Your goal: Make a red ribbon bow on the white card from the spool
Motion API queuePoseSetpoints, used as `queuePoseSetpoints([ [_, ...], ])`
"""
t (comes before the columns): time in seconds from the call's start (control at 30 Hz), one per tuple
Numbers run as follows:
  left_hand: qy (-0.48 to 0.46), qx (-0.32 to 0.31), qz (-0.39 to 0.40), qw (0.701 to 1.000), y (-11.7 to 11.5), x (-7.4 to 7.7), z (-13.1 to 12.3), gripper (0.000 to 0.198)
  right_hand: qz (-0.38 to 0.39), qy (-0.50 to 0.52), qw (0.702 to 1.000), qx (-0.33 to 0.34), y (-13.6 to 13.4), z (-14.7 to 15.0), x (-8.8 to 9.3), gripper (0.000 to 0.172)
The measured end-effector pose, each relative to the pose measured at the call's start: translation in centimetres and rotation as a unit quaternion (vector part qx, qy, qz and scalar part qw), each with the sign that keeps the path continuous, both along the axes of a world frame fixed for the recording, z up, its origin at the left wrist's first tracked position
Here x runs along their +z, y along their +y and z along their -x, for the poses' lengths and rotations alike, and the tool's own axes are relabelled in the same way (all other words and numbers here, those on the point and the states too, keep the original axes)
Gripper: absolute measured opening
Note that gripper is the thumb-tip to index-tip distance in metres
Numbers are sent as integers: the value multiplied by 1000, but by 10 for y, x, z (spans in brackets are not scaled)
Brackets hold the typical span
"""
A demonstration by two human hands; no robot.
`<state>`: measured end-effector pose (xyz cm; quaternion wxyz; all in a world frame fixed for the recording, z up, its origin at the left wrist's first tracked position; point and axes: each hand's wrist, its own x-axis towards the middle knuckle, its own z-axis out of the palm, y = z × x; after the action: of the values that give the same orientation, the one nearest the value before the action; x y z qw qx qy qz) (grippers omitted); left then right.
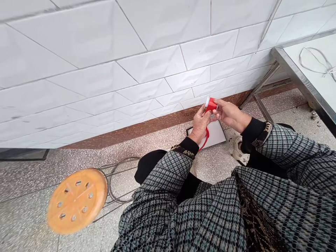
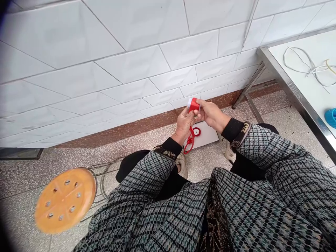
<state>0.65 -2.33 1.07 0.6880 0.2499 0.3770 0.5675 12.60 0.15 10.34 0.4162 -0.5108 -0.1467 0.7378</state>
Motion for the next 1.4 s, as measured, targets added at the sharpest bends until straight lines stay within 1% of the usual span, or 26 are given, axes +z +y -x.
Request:
queuePoseSetpoints([
  [0.1, -8, -21, -5, 1000, 3, -2, 1, 65, 33, 23, 999, 8, 1, 0, 3, 26],
  [0.23, -13, -72, 2, 997, 6, -7, 6, 60, 98, 61, 992, 48, 4, -2, 6, 28],
  [0.33, -20, -77, 0, 997, 6, -8, 8, 61, 116, 77, 988, 69, 4, -5, 8, 31],
  [0.4, -20, -59, 7, 998, 6, -7, 9, 63, 87, 70, 991, 78, 0, -5, 8, 31],
  [0.47, -21, -41, 21, 999, 6, -4, 8, 64, 25, 44, 994, 99, -7, -3, 6, 27],
  [0.53, -27, -27, 34, 999, 5, 1, 6, 63, -46, -6, 992, 120, -14, 1, 4, 22],
  [0.57, -29, -24, 39, 999, 5, 4, 5, 62, -72, -35, 989, 123, -16, 3, 3, 22],
  [0.63, -30, -23, 39, 999, 3, 10, 2, 58, -101, -86, 985, 109, -16, 6, 1, 30],
  [0.7, -32, -25, 27, 999, 1, 15, -1, 54, -104, -116, 985, 79, -12, 6, 0, 36],
  [0.77, -33, -21, 12, 999, -1, 17, -4, 49, -85, -115, 988, 50, -6, 4, -1, 34],
  [0.87, -23, -8, 8, 1000, -2, 14, -4, 45, -41, -68, 996, 32, 1, 1, -3, 26],
  [1.0, -26, -9, -1, 1000, 2, 6, -1, 51, 8, -7, 1000, 22, 3, 0, -3, 25],
  [1.1, -32, -30, -7, 999, 5, 2, 2, 55, 58, 19, 997, 36, 3, 0, 1, 28],
  [1.2, -53, -46, -14, 997, 6, 1, 3, 58, 97, 50, 992, 59, 5, -3, 2, 31],
  [1.33, -61, -55, 5, 997, 6, 5, 1, 64, 115, 79, 988, 68, 8, -7, 1, 30],
  [1.4, -63, -54, 10, 997, 6, 7, 0, 64, 119, 79, 987, 71, 8, -7, 1, 29],
])
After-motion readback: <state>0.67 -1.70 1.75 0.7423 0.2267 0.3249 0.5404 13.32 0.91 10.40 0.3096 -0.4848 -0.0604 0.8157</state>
